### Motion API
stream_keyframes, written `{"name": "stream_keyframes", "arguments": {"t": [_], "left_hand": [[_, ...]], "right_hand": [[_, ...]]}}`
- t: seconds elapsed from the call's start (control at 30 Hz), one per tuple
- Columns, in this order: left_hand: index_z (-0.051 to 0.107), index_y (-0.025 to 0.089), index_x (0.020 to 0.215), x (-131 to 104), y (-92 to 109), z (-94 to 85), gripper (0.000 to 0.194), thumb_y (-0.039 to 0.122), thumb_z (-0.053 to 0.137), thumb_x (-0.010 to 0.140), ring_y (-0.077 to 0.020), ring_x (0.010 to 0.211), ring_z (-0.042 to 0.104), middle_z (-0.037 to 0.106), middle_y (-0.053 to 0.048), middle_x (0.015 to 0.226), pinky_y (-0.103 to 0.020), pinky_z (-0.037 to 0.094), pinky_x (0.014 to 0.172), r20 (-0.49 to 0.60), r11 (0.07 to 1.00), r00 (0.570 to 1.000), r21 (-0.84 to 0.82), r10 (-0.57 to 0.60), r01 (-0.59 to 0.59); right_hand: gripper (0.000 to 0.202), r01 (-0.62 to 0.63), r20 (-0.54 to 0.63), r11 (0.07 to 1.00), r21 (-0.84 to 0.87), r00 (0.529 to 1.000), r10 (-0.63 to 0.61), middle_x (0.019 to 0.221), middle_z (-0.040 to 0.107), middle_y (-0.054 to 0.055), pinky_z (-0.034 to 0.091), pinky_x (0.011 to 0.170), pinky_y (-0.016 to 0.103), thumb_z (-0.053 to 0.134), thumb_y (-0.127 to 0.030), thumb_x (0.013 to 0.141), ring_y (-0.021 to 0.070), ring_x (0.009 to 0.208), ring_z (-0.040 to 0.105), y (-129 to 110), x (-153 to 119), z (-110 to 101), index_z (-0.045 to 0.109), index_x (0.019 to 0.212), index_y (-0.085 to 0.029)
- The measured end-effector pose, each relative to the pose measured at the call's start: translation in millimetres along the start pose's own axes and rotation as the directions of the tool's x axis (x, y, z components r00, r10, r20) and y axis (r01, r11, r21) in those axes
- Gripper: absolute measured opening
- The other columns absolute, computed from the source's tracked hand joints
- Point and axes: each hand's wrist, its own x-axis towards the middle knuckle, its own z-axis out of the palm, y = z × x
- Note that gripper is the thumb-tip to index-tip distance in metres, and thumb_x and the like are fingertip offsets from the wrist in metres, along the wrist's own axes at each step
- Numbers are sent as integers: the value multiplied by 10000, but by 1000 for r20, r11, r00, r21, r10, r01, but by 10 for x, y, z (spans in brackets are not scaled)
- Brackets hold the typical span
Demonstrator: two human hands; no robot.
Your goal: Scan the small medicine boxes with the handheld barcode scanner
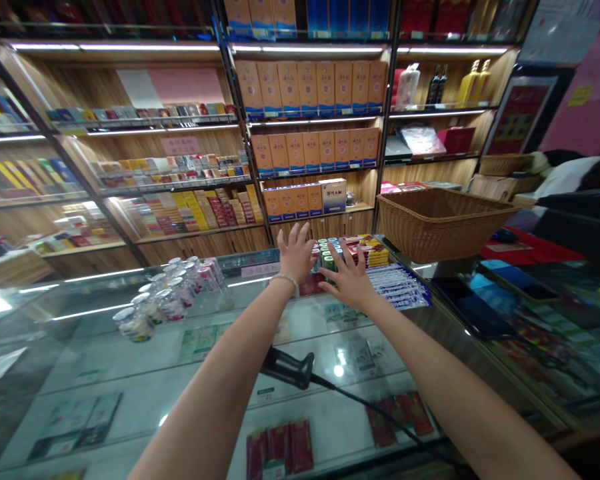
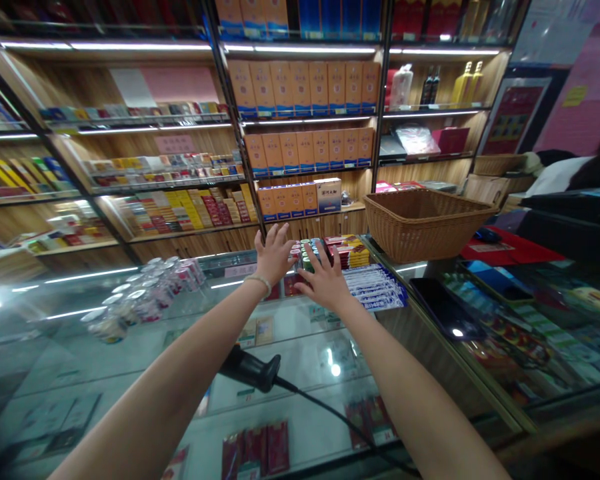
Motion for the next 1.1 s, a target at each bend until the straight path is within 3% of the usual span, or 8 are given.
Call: {"name": "stream_keyframes", "arguments": {"t": [0.23, 0.6, 0.83, 1.1], "left_hand": [[493, 279, 1551, -38, -68, -103, 677, 394, 675, 910, -346, 1634, 101, 215, -103, 1745, -700, -4, 1279, 35, 1000, 999, 16, 24, -25], [465, 289, 1570, -160, -207, -223, 718, 410, 690, 899, -361, 1631, 107, 189, -110, 1749, -703, 19, 1276, 45, 999, 999, 44, -24, 22], [448, 265, 1583, -285, -283, -468, 698, 442, 635, 933, -364, 1630, 110, 215, -118, 1745, -702, 18, 1278, 28, 997, 998, 44, -63, 62], [443, 270, 1586, -535, -533, -780, 687, 469, 605, 949, -380, 1623, 132, 238, -130, 1739, -702, 23, 1274, -7, 991, 994, 77, -110, 111]], "right_hand": [[490, -21, -15, 999, -25, 1000, 21, 1749, 240, 50, -65, 1263, 654, 545, -574, 995, 328, 1632, 36, 13, -6, -23, 644, 1418, -348], [551, -18, -39, 1000, -24, 999, 17, 1752, 217, 90, -30, 1263, 649, 567, -572, 984, 333, 1627, 74, 23, -23, -7, 588, 1480, -333], [580, -21, -46, 999, -38, 999, 19, 1742, 248, 106, -42, 1261, 646, 532, -573, 999, 340, 1624, 96, -5, -13, -34, 547, 1520, -318], [570, -50, -49, 998, -26, 998, 48, 1736, 266, 113, -49, 1262, 644, 486, -566, 1020, 335, 1611, 150, -136, 91, -74, 535, 1529, -314]]}}
